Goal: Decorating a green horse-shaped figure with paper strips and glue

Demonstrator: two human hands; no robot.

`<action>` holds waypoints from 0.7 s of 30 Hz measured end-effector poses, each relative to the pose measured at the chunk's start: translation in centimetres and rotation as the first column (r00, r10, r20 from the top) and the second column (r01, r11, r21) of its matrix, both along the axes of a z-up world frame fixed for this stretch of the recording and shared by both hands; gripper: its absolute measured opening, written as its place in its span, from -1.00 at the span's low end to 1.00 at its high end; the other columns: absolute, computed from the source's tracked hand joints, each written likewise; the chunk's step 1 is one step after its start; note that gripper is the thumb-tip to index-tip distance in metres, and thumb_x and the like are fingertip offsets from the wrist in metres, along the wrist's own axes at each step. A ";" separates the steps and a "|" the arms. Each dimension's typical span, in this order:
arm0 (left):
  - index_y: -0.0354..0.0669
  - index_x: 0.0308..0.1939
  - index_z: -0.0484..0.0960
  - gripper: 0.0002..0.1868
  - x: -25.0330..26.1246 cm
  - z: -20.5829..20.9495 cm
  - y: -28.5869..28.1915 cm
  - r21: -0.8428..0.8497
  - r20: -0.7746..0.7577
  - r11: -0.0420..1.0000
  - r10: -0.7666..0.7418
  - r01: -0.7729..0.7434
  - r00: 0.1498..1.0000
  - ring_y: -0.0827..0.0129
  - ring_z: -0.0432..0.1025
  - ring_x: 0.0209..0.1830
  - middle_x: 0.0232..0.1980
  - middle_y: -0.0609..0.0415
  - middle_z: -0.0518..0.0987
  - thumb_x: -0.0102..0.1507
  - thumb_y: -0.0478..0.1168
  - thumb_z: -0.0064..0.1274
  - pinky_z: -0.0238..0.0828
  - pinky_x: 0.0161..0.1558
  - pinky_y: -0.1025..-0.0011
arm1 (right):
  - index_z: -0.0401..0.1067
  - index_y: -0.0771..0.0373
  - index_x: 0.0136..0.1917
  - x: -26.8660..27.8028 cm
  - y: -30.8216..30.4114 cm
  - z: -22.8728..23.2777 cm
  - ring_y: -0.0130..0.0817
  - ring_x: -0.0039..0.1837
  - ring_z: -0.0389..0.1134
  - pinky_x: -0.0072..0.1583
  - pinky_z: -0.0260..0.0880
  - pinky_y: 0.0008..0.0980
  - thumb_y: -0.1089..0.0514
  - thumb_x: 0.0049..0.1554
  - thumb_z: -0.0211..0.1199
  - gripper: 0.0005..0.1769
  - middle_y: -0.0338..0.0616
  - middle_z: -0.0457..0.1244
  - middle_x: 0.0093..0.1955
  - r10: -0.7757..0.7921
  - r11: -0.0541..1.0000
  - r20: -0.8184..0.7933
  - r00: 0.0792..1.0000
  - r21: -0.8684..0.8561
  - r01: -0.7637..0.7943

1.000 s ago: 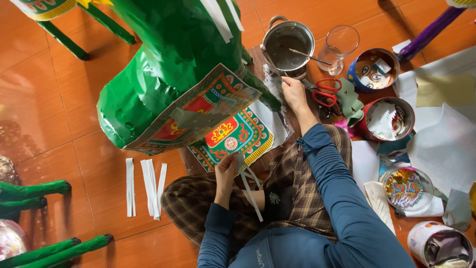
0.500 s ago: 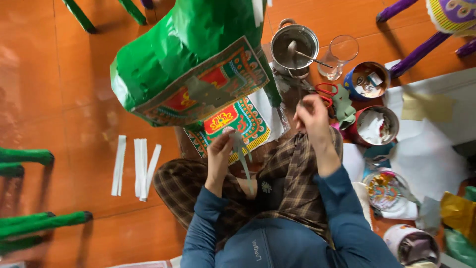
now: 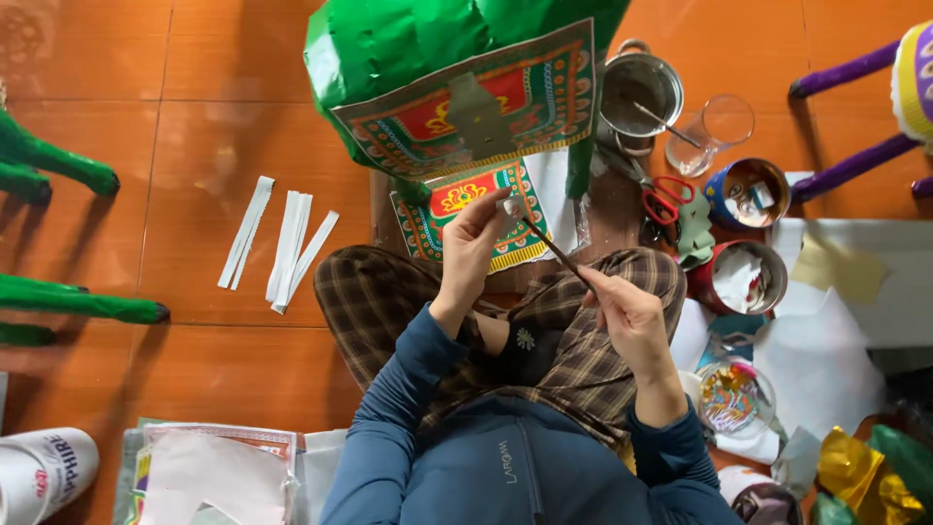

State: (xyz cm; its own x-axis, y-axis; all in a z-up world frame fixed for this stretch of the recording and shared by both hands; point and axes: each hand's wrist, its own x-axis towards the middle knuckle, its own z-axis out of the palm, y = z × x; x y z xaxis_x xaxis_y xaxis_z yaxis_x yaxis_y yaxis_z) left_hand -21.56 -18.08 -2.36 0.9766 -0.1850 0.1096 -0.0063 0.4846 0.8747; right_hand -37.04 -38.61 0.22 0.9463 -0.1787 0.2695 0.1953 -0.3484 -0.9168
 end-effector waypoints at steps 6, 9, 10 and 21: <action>-0.30 0.36 0.69 -0.64 -0.3 0.5 0.6 0.015 0.009 1.000 0.008 -0.008 1.000 0.31 0.55 0.23 0.19 -0.20 0.74 0.48 -0.46 0.07 0.59 0.26 0.20 | 0.62 0.27 0.34 0.3 0.5 0.7 -0.39 -0.47 0.36 -0.38 0.36 -0.44 0.34 0.41 0.11 -0.65 0.05 0.43 -0.25 0.004 0.998 -0.021 1.000 -0.061 -0.006; -0.25 0.41 0.67 -0.60 -0.2 -0.1 0.6 0.041 0.010 0.999 -0.026 0.026 1.000 0.37 0.50 0.25 0.20 -0.16 0.74 0.49 -0.47 0.04 0.58 0.29 0.22 | 0.63 0.26 0.34 0.5 0.9 0.5 -0.39 -0.47 0.35 -0.38 0.35 -0.43 0.34 0.41 0.11 -0.65 0.03 0.42 -0.27 0.004 0.998 -0.029 1.000 -0.065 -0.006; -0.22 0.43 0.66 -0.58 -0.2 -0.6 0.6 0.052 0.013 0.998 -0.043 0.042 0.999 0.38 0.49 0.27 0.21 -0.15 0.74 0.50 -0.47 0.03 0.58 0.30 0.20 | 0.63 0.25 0.34 0.6 1.2 0.4 -0.39 -0.48 0.34 -0.38 0.34 -0.43 0.35 0.41 0.11 -0.65 0.04 0.42 -0.28 0.003 0.997 -0.031 1.000 -0.073 -0.005; -0.26 0.41 0.66 -0.56 0.6 -3.1 0.5 0.060 -0.067 0.997 -0.041 0.046 0.997 0.33 0.52 0.27 0.19 -0.17 0.74 0.45 -0.53 0.04 0.59 0.27 0.21 | 0.66 0.20 0.30 1.1 0.7 -1.3 -0.37 -0.48 0.33 -0.39 0.32 -0.41 0.35 0.40 0.14 -0.66 0.02 0.40 -0.30 -0.078 0.996 -0.123 0.989 -0.050 0.072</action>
State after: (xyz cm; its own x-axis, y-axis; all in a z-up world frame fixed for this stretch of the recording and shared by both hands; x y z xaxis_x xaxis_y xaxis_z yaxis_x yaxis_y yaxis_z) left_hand -20.95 -17.62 -5.47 0.9722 -0.2319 0.0322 0.0723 0.4284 0.9007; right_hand -35.92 -37.90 -1.11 0.9575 -0.2405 0.1594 0.0520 -0.3996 -0.9152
